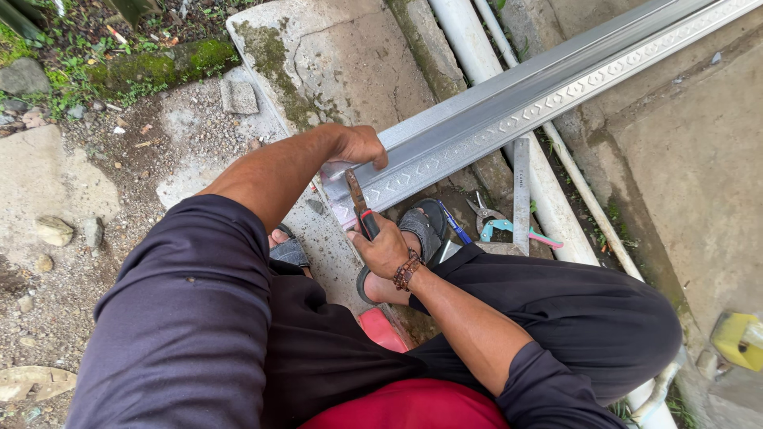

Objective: The person marks a metal profile with a marker, then uses pliers to bend and secure a small metal piece into the frame. They continue to adjust and tighten the joint using pliers and a metal square.

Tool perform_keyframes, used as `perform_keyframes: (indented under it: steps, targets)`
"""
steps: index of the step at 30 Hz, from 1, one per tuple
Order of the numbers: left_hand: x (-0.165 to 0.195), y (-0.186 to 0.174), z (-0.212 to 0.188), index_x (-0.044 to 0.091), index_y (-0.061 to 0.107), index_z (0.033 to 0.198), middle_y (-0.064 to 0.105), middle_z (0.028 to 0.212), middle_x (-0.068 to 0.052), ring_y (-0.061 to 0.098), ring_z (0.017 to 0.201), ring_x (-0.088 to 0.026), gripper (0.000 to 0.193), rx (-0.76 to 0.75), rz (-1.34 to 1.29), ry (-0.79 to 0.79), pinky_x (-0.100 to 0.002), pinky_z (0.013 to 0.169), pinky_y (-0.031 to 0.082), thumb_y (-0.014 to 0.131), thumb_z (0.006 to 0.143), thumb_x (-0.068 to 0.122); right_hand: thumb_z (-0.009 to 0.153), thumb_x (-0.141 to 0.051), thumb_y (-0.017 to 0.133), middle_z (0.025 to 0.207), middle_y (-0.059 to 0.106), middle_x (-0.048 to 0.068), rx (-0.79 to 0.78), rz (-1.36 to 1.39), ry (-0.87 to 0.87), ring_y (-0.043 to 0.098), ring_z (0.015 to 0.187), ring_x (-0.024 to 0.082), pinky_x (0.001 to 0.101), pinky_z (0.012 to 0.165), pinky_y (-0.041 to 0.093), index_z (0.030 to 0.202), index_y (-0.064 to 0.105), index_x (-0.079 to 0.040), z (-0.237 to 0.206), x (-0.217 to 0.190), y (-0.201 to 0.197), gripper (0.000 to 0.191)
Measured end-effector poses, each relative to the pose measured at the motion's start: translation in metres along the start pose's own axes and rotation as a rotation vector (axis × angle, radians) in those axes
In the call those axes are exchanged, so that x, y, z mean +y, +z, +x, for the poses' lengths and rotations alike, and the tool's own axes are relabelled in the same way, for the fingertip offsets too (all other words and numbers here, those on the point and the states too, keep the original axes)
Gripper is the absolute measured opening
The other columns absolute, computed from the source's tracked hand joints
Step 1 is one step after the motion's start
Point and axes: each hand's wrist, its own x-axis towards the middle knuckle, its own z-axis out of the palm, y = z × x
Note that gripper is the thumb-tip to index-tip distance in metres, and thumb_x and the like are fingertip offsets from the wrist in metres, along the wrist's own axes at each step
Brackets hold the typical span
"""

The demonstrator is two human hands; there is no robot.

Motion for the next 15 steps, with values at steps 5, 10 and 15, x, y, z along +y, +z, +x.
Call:
perform_keyframes:
  steps: [5, 10, 15]
  targets:
    - [-0.011, -0.003, 0.024, -0.008, 0.072, 0.112, 0.071, 0.120, -0.023, 0.069, 0.107, -0.034, 0.052, 0.123, 0.250, 0.095, -0.046, 0.092, 0.053, 0.070, 0.074, 0.028, 0.085, -0.017, 0.064, 0.065, 0.064, 0.014, -0.034, -0.045, 0.173, 0.066, 0.061, 0.028, 0.0411, 0.062, 0.052, 0.089, 0.063, -0.002, 0.001, -0.013, -0.009, 0.015]
    - [-0.022, 0.004, 0.052, -0.012, 0.074, 0.103, 0.071, 0.113, -0.030, 0.071, 0.103, -0.037, 0.047, 0.224, 0.458, 0.167, -0.044, 0.090, 0.055, 0.067, 0.078, 0.027, 0.084, -0.019, 0.063, 0.069, 0.065, 0.022, -0.130, -0.241, 0.149, 0.070, 0.071, 0.038, 0.0471, 0.070, 0.054, 0.086, 0.065, 0.001, 0.006, -0.021, -0.030, 0.020]
    - [-0.017, 0.000, 0.050, -0.009, 0.073, 0.104, 0.071, 0.113, -0.029, 0.070, 0.104, -0.037, 0.047, 0.249, 0.459, 0.188, -0.043, 0.090, 0.055, 0.070, 0.076, 0.029, 0.086, -0.027, 0.067, 0.071, 0.066, 0.023, -0.124, -0.273, 0.143, 0.067, 0.071, 0.039, 0.0466, 0.069, 0.052, 0.085, 0.067, 0.003, 0.006, -0.022, -0.036, 0.030]
